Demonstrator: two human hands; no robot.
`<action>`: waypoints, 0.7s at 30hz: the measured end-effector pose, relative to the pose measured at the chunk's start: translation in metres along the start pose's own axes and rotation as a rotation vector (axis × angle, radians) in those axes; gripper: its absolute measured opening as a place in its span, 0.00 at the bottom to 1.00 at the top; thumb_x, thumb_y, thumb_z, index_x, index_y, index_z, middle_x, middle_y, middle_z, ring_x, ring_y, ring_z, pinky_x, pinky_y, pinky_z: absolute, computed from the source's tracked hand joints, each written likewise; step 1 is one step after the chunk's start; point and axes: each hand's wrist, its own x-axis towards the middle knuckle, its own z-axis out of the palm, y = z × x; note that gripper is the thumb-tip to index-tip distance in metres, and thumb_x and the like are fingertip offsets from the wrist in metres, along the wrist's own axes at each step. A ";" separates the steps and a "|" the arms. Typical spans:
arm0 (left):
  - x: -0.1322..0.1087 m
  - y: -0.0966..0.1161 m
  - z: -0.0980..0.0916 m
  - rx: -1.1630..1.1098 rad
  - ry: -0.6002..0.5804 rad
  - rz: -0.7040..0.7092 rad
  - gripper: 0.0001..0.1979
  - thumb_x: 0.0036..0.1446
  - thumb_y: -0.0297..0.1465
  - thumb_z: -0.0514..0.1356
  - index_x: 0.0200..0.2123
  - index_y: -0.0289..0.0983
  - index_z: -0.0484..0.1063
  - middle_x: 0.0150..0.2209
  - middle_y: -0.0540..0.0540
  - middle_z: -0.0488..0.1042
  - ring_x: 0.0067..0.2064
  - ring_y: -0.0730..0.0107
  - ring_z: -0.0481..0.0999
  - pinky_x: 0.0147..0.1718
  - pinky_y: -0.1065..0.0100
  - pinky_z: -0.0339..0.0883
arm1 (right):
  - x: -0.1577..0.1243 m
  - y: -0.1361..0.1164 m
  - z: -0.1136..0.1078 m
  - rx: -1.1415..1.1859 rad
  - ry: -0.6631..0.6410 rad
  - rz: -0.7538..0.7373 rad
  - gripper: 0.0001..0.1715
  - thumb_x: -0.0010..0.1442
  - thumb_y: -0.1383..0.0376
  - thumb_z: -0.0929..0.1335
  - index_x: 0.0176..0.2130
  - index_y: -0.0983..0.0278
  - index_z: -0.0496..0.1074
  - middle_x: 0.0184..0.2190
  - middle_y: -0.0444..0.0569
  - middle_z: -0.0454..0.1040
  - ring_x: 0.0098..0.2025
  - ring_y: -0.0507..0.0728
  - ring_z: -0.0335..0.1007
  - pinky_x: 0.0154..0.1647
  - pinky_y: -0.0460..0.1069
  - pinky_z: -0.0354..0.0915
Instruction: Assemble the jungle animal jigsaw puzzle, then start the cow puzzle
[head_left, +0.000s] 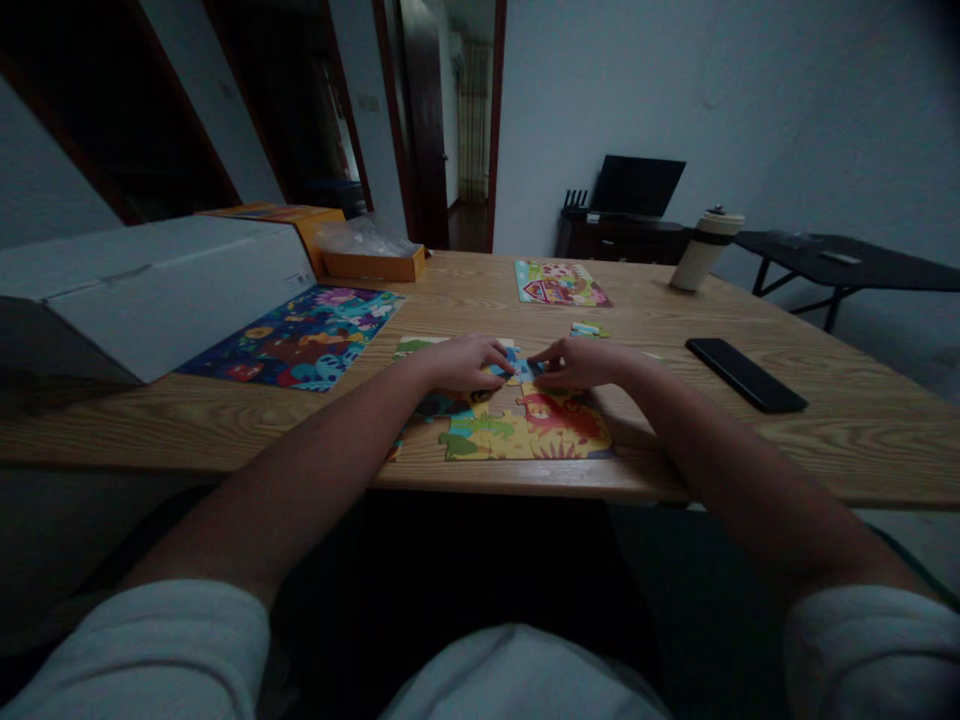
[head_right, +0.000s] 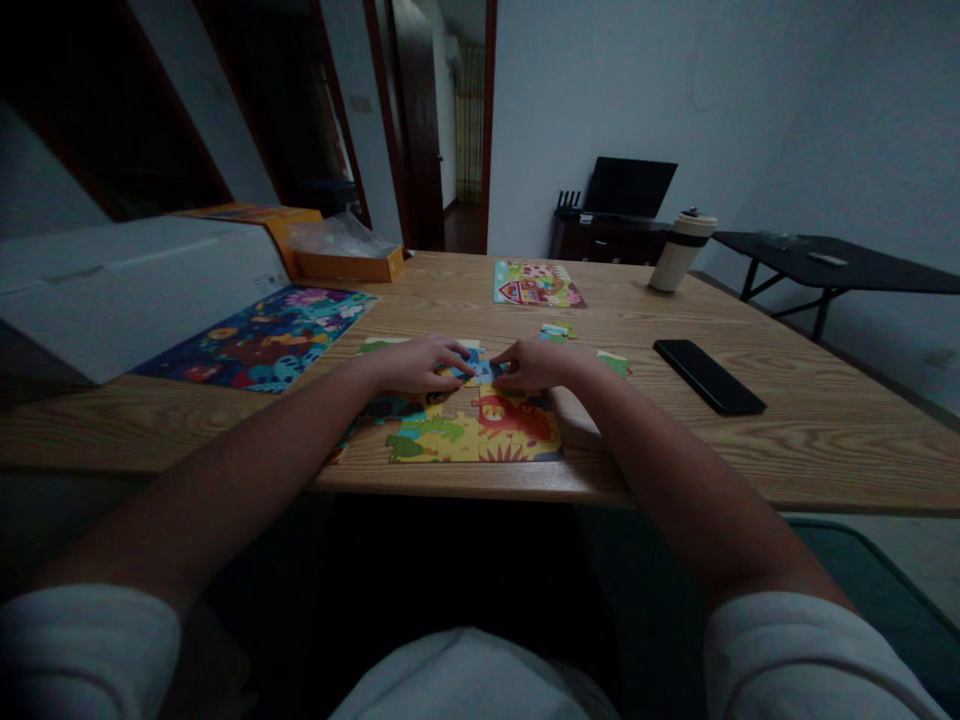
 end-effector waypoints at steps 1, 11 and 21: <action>0.000 0.001 0.000 0.000 -0.001 -0.004 0.19 0.59 0.36 0.58 0.54 0.49 0.76 0.56 0.47 0.74 0.53 0.62 0.73 0.54 0.64 0.62 | 0.000 0.000 0.000 -0.010 0.001 0.001 0.27 0.61 0.52 0.68 0.59 0.51 0.73 0.37 0.49 0.81 0.29 0.55 0.72 0.31 0.49 0.62; -0.002 0.001 -0.002 0.018 0.054 -0.086 0.20 0.60 0.38 0.58 0.55 0.43 0.73 0.55 0.46 0.75 0.54 0.63 0.72 0.54 0.66 0.62 | 0.004 0.018 -0.004 0.034 0.016 0.041 0.30 0.59 0.49 0.69 0.57 0.56 0.75 0.33 0.50 0.81 0.29 0.56 0.72 0.33 0.50 0.63; -0.004 -0.020 -0.008 0.085 0.238 -0.256 0.19 0.63 0.37 0.56 0.55 0.38 0.72 0.57 0.43 0.73 0.56 0.61 0.71 0.56 0.64 0.62 | -0.004 0.121 -0.010 0.258 0.377 0.436 0.33 0.61 0.58 0.68 0.62 0.69 0.68 0.57 0.61 0.72 0.52 0.63 0.73 0.49 0.52 0.67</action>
